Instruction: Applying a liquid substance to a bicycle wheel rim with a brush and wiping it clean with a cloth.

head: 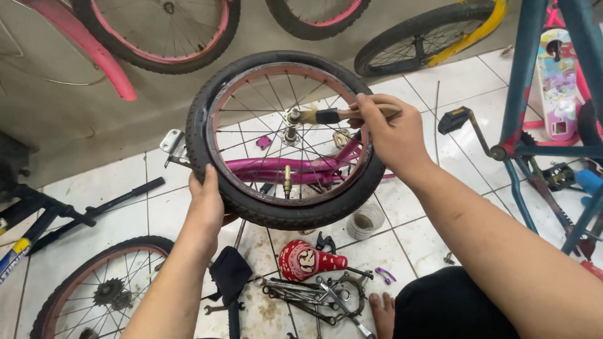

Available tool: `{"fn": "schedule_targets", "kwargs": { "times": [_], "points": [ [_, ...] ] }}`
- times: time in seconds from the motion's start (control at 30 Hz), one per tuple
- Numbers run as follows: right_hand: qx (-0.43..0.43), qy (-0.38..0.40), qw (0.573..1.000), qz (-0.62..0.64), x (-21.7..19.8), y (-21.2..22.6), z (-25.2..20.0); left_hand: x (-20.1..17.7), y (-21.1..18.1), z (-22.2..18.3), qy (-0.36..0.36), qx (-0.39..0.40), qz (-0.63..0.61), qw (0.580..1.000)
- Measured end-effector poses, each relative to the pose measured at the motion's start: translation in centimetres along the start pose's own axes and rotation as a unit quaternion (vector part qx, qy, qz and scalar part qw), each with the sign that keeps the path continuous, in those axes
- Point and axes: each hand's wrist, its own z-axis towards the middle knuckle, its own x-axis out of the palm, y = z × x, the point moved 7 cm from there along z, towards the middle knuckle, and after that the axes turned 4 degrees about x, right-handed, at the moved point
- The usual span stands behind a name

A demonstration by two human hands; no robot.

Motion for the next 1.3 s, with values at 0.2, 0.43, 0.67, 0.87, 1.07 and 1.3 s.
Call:
{"fn": "schedule_targets", "kwargs": {
  "times": [0.2, 0.43, 0.67, 0.87, 1.07, 1.3],
  "points": [
    [-0.035, -0.027, 0.996, -0.073, -3.3, -1.4, 0.8, 0.1, 1.1, 1.1, -0.002, 0.007, -0.014, 1.0],
    [-0.118, -0.035, 0.992, 0.015, -8.7, -1.2, 1.0, 0.3, 1.4, 0.7, 0.026, 0.001, -0.031, 0.999],
    [-0.086, -0.113, 0.988, -0.055, -15.3, -4.9, 1.5, 0.3, 1.4, 0.9, 0.015, 0.013, -0.025, 0.999],
    [0.015, -0.08, 0.994, -0.078, -15.4, -11.0, 0.8, 0.2, 1.9, 1.2, 0.0, 0.03, -0.038, 0.999],
    [0.125, 0.031, 0.978, -0.162, -11.1, -14.0, -2.5, 0.5, 2.0, 1.2, -0.017, 0.066, -0.024, 0.997],
    [0.242, 0.227, 0.899, -0.287, -5.5, -15.8, -7.4, 1.3, 0.5, -0.4, -0.031, 0.072, -0.002, 0.997]
  ]
}}
